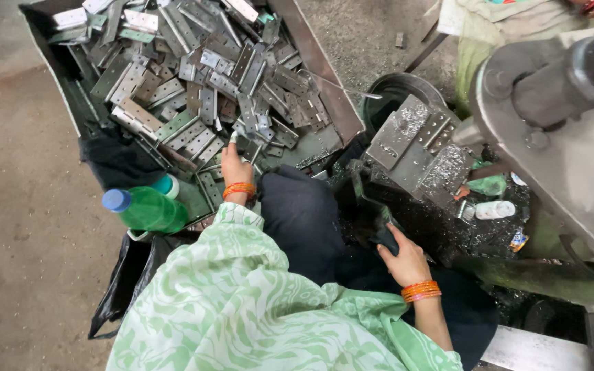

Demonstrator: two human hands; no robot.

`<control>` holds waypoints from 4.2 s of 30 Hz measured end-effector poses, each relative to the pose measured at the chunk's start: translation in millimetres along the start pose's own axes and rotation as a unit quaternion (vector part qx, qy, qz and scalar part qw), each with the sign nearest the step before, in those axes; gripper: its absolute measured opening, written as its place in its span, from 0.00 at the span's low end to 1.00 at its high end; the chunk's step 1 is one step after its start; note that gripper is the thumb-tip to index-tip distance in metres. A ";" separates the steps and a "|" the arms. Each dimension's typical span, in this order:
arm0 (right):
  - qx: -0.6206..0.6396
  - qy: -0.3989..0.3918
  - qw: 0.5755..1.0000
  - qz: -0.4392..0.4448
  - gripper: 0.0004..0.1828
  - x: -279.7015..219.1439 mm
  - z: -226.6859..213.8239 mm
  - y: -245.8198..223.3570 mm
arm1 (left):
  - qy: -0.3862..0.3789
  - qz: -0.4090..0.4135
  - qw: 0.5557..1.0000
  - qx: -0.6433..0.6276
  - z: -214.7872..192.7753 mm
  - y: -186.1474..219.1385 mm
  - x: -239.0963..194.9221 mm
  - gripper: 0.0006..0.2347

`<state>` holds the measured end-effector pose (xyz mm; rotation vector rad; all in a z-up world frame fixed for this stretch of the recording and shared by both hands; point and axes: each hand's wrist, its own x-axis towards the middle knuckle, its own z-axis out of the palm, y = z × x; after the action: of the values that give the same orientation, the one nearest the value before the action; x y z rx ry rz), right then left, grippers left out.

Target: The person places metal hinges one by one onto a machine to punch holes in them, then places the finished hinges into a bin.

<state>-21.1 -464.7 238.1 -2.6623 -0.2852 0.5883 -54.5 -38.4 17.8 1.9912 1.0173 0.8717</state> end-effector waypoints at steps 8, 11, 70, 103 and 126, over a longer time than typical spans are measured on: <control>-0.033 0.034 0.997 -0.055 0.36 4.1 7.9 16.3 | -0.109 0.140 0.980 -0.094 -28.7 169.1 17.9 0.12; -0.037 0.023 0.998 -0.042 0.36 0.5 2.9 9.5 | -0.195 0.215 0.944 -0.159 -0.8 231.1 2.1 0.18; -0.004 0.048 0.999 -0.011 0.48 0.4 48.5 43.4 | -0.281 0.489 0.811 0.153 120.7 300.6 -108.9 0.13; 0.065 0.133 0.988 -0.045 0.50 4.1 124.2 68.4 | -0.266 0.493 0.815 0.147 140.3 302.2 -89.0 0.13; 0.052 0.108 0.992 -0.035 0.51 -9.1 125.2 76.0 | -0.282 0.489 0.815 0.134 148.1 299.2 -88.0 0.14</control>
<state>-76.0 -493.6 105.1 -2.5751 -0.2765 0.2808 134.5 -284.4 169.4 2.7986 -0.3268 0.5272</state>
